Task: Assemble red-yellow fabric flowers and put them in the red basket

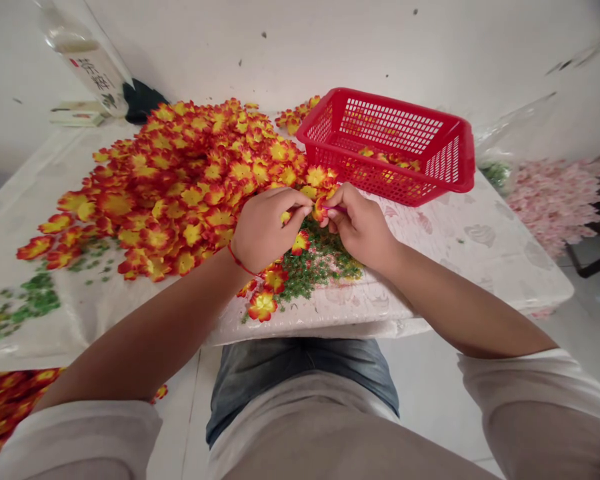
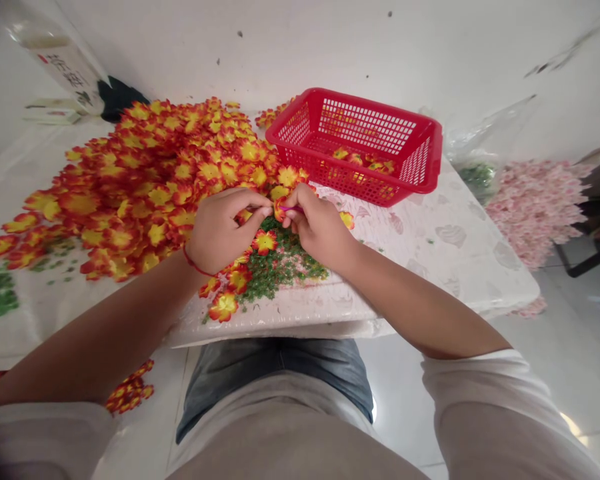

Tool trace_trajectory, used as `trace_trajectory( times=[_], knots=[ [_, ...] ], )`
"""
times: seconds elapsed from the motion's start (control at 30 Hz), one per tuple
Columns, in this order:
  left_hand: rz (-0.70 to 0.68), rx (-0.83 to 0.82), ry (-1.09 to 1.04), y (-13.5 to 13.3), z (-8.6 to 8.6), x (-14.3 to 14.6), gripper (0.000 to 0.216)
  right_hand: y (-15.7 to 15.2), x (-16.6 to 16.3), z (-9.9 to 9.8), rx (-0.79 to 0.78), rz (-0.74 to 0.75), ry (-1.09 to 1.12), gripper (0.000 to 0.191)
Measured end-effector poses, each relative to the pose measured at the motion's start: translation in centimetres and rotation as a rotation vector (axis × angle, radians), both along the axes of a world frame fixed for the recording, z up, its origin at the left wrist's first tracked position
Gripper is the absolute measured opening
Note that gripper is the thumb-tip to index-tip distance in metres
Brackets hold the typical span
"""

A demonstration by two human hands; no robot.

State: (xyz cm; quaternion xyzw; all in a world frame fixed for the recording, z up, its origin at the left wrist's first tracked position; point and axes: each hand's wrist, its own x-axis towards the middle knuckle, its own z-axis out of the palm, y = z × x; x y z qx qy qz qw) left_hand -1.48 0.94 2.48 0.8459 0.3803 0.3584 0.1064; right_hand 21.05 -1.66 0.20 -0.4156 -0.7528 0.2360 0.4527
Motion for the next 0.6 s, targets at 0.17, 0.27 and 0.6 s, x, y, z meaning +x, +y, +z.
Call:
trace_trajectory(
  times=[0.17, 0.27, 0.6],
  knots=[
    [-0.019, -0.020, -0.076, 0.1, -0.1, -0.1, 0.015, 0.2, 0.2, -0.1, 0.013, 0.019, 0.008, 0.027],
    [-0.057, -0.033, -0.007, 0.8, 0.0, -0.4, 0.014, 0.7, 0.5, -0.3, -0.029, 0.066, 0.021, 0.029],
    [0.116, 0.127, -0.261, 0.1, 0.8, -0.8, 0.043, 2.3, 3.6, 1.2, 0.327, -0.387, 0.203, 0.032]
  ],
)
